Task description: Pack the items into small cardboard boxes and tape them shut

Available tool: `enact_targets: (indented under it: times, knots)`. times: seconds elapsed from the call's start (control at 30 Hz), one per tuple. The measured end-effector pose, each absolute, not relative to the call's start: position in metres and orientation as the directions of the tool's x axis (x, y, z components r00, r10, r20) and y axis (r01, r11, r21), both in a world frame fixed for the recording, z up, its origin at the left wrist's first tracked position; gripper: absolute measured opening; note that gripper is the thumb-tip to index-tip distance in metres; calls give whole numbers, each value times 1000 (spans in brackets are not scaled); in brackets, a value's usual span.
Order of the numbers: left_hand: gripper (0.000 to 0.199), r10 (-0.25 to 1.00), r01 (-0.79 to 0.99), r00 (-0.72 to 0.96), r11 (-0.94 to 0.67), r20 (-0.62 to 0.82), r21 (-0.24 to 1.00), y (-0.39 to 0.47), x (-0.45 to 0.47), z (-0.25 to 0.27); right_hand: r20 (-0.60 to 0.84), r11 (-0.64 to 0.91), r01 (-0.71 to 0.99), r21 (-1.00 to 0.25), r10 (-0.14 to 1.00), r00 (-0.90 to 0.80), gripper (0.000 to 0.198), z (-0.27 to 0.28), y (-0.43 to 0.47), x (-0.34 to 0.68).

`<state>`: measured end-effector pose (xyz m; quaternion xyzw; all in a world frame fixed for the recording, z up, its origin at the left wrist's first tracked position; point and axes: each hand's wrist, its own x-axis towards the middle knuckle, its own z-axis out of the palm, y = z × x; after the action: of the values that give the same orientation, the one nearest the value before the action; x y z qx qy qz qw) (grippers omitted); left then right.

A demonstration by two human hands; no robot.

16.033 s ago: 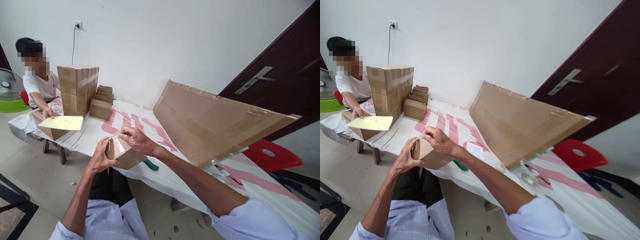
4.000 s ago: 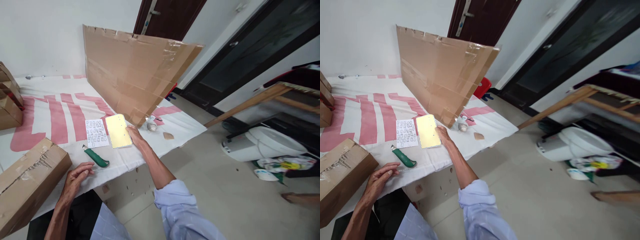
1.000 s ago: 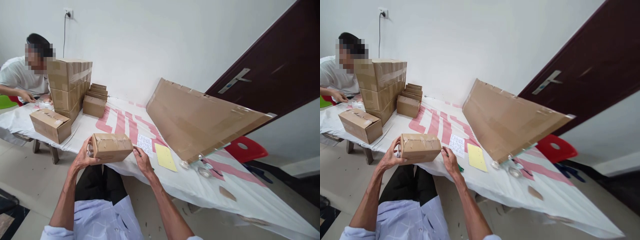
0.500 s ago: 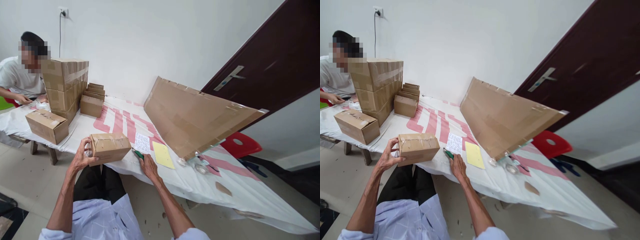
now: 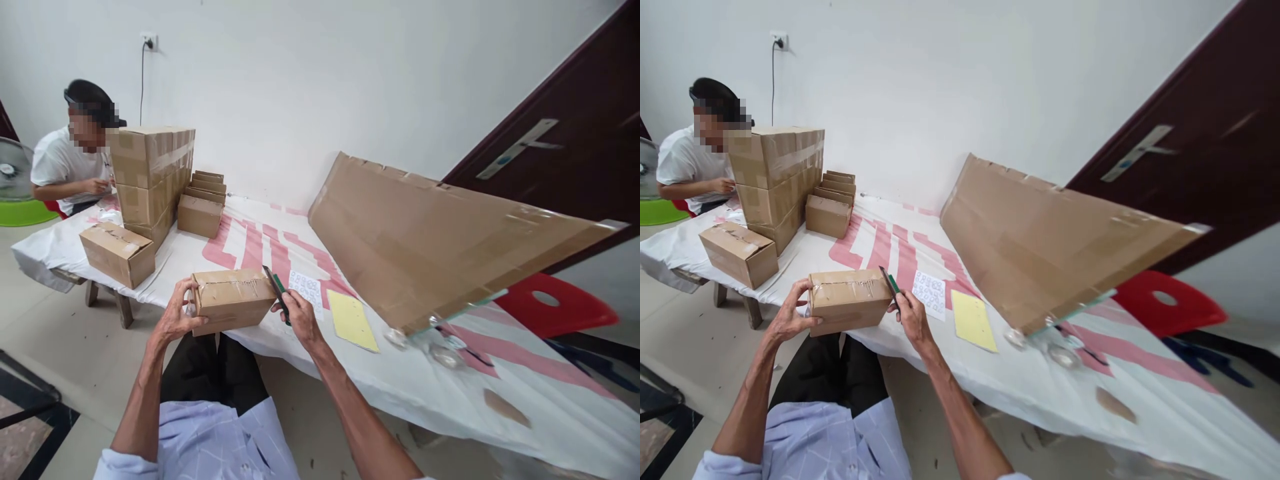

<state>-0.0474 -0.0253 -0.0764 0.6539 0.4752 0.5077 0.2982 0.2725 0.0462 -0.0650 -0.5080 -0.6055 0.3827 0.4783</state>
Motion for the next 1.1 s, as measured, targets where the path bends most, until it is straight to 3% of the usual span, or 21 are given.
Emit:
enact_targets:
  times: [0.2,0.4,0.53,0.7,1.1]
  knots:
    - [56,930,273,4,-355,368,894,-25,-53,-75,288,302,432,-850,953,-100,46,-57,26,273]
    - [62,933,251,17,-352,359,902,-20,-57,-80,366,424,550,-720,905,-218,36,-22,16,284]
    - [65,928,232,43,-370,371,899,-21,-59,-82,372,533,511,-675,843,-388,34,11,12,276]
    - [67,918,234,95,-397,385,888,-24,-60,-80,280,585,504,-636,783,-555,33,45,11,255]
    - [71,930,282,146,-366,338,887,-29,-55,-75,231,719,490,-493,651,-723,28,73,20,223]
